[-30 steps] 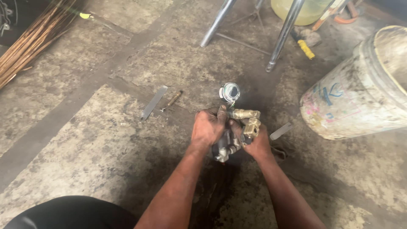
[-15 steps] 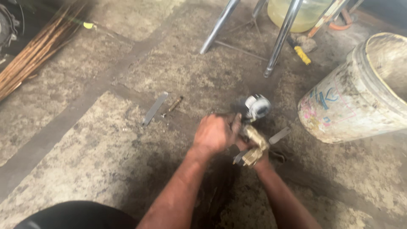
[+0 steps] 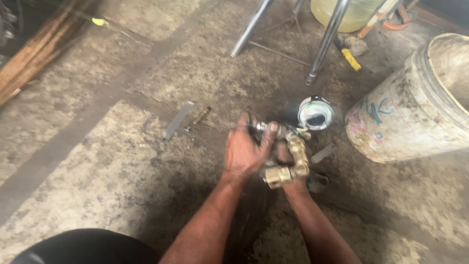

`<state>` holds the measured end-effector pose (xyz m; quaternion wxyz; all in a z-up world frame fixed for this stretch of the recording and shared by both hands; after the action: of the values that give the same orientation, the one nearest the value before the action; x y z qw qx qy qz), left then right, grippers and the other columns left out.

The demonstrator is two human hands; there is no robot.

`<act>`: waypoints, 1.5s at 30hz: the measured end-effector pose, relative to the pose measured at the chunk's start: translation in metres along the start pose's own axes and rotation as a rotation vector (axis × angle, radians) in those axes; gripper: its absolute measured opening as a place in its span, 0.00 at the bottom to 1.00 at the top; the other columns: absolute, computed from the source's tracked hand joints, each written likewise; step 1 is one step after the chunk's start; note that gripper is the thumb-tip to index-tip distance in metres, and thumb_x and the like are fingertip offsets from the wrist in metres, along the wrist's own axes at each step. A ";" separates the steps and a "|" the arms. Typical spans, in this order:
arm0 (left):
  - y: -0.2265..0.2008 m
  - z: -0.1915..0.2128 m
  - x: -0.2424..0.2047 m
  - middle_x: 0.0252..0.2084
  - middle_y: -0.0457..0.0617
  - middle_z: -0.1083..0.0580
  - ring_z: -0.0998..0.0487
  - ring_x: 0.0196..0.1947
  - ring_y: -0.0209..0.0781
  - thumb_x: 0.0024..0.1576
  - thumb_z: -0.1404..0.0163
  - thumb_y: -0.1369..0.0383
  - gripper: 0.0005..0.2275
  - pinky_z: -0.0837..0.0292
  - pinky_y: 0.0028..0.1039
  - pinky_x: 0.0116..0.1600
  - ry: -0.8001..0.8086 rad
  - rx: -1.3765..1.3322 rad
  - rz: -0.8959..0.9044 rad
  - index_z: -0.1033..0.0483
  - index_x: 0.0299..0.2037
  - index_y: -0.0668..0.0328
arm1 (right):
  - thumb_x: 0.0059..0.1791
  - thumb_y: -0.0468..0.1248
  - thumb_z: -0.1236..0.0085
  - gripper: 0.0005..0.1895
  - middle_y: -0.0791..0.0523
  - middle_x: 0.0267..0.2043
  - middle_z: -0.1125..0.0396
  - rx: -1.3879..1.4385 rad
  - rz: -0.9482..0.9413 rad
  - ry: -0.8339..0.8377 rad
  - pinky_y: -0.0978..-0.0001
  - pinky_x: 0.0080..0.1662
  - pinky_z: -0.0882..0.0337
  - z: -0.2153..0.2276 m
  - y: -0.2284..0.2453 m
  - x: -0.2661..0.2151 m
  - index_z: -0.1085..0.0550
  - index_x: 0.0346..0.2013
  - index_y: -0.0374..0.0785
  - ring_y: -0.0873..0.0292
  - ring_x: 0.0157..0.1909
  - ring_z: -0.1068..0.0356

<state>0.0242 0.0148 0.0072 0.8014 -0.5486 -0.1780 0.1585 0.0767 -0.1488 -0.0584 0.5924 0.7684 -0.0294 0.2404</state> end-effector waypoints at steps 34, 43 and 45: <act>0.046 -0.067 0.030 0.38 0.68 0.20 0.18 0.39 0.65 0.63 0.59 0.42 0.31 0.22 0.46 0.49 0.079 0.471 -0.067 0.21 0.55 0.64 | 0.51 0.39 0.40 0.23 0.51 0.48 0.29 -0.036 -0.287 0.280 0.56 0.54 0.22 0.001 -0.042 0.034 0.32 0.58 0.32 0.54 0.50 0.26; 0.153 -0.088 0.081 0.43 0.70 0.24 0.23 0.39 0.62 0.75 0.58 0.67 0.17 0.30 0.46 0.46 -0.070 0.401 -1.001 0.26 0.57 0.82 | 0.54 0.36 0.39 0.20 0.50 0.47 0.30 0.186 -0.211 0.487 0.55 0.55 0.22 0.020 -0.022 0.027 0.32 0.59 0.33 0.55 0.49 0.28; 0.162 -0.069 0.088 0.32 0.61 0.28 0.30 0.30 0.54 0.74 0.58 0.60 0.19 0.38 0.40 0.38 0.053 0.049 -0.580 0.26 0.45 0.75 | 0.49 0.36 0.34 0.25 0.54 0.51 0.30 0.380 -0.303 0.420 0.60 0.57 0.23 0.011 -0.022 0.030 0.32 0.59 0.37 0.59 0.53 0.28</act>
<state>0.1240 0.0539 -0.1579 0.8306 -0.4593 -0.3025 -0.0876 0.1142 -0.1457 -0.0680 0.4607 0.7943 0.2538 0.3041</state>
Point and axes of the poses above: each hand's wrist, its own x-axis towards the middle knuckle, its own z-axis out of the back of the hand, y = z × x, the point moved 3 cm from there along x, towards the middle knuckle
